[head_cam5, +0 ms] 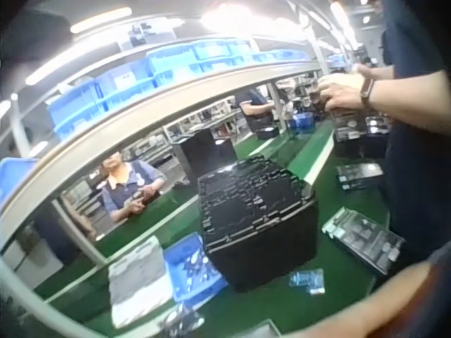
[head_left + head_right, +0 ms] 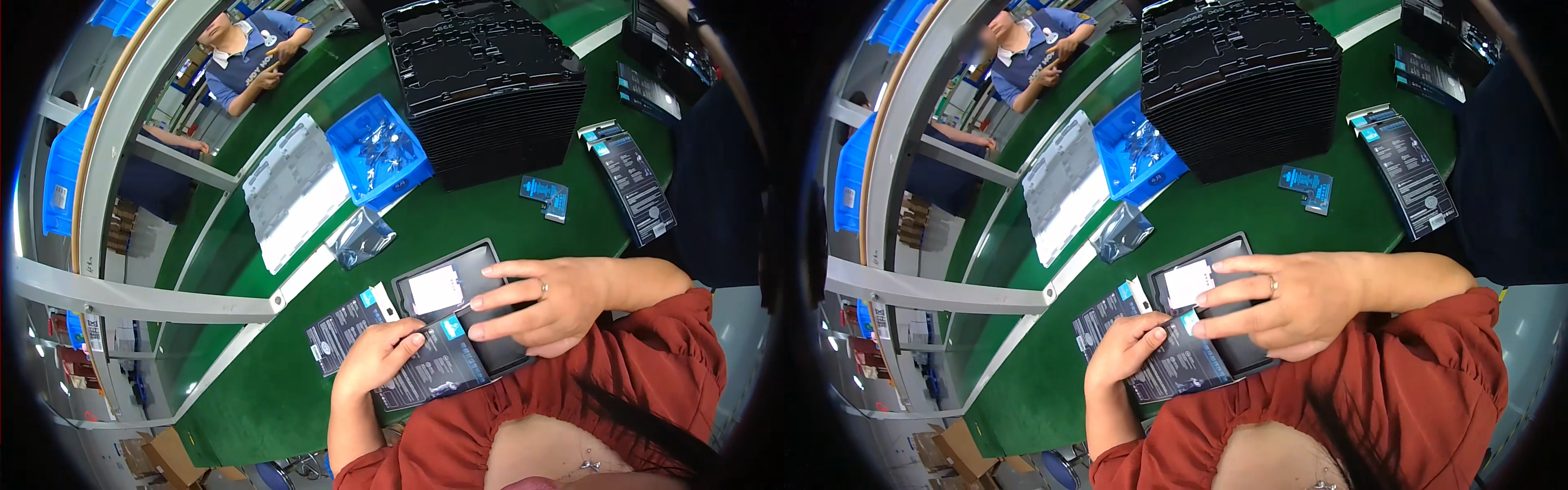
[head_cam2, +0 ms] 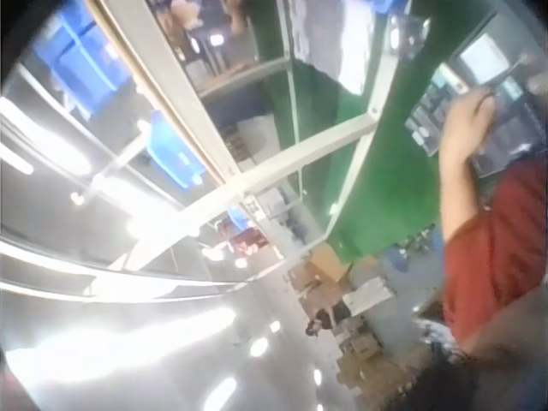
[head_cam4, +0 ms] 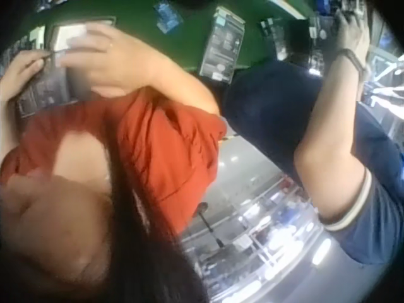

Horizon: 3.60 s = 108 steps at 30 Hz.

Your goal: The person repeatedly opens small retail boxes, removes the electronic components and plastic bags inside, and places the items into a blue bin. The person then closes the empty boxes and stacks them on the table. This process is repeated for multiple units throughout the video.

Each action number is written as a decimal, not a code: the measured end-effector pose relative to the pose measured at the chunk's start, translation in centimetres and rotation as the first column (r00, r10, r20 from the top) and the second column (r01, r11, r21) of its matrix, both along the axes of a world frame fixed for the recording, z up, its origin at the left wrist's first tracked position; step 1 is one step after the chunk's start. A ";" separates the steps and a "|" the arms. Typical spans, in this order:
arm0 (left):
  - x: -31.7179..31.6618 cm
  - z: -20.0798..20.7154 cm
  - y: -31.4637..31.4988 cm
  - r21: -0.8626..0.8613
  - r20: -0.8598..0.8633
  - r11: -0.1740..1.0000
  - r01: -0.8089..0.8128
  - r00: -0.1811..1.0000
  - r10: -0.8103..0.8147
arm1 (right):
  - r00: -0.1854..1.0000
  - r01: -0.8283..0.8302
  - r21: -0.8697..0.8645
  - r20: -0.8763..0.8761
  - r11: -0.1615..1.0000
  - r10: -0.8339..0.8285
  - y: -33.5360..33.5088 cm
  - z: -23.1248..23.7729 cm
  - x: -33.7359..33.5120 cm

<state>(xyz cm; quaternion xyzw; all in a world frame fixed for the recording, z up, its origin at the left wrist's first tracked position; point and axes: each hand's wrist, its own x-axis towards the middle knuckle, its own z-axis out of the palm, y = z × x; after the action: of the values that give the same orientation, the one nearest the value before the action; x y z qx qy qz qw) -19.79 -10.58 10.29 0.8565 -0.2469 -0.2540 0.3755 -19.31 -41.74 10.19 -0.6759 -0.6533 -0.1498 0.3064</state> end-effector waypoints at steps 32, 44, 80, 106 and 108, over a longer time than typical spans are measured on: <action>2.6 -0.7 9.5 0.169 0.497 0.890 -0.424 0.816 0.295 | 0.845 0.409 -0.455 -0.139 0.791 -0.517 3.6 -4.4 2.7; 0.8 1.8 5.4 0.483 0.502 0.828 -0.284 0.865 0.004 | 0.912 0.287 -0.447 -0.144 0.847 -0.385 3.8 -3.8 4.1; 4.5 -5.0 -1.1 0.163 0.445 0.982 -0.091 0.895 0.009 | 0.870 0.331 -0.446 -0.196 0.831 -0.452 2.5 -4.9 6.4; 3.3 -5.7 -3.2 0.072 0.591 0.994 -0.088 0.806 0.028 | 0.820 0.384 -0.317 -0.314 0.867 -0.478 1.4 -3.4 6.5; 3.2 -5.4 -3.0 0.040 0.597 0.995 -0.090 0.801 0.049 | 0.773 0.444 -0.277 -0.363 0.852 -0.520 0.7 -3.6 6.3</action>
<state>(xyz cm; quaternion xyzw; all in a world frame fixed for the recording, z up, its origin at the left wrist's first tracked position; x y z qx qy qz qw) -16.62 -13.60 4.88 0.9133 -0.3119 0.0331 0.2598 -13.02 -41.00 6.63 -0.8611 -0.3853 -0.0147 0.3313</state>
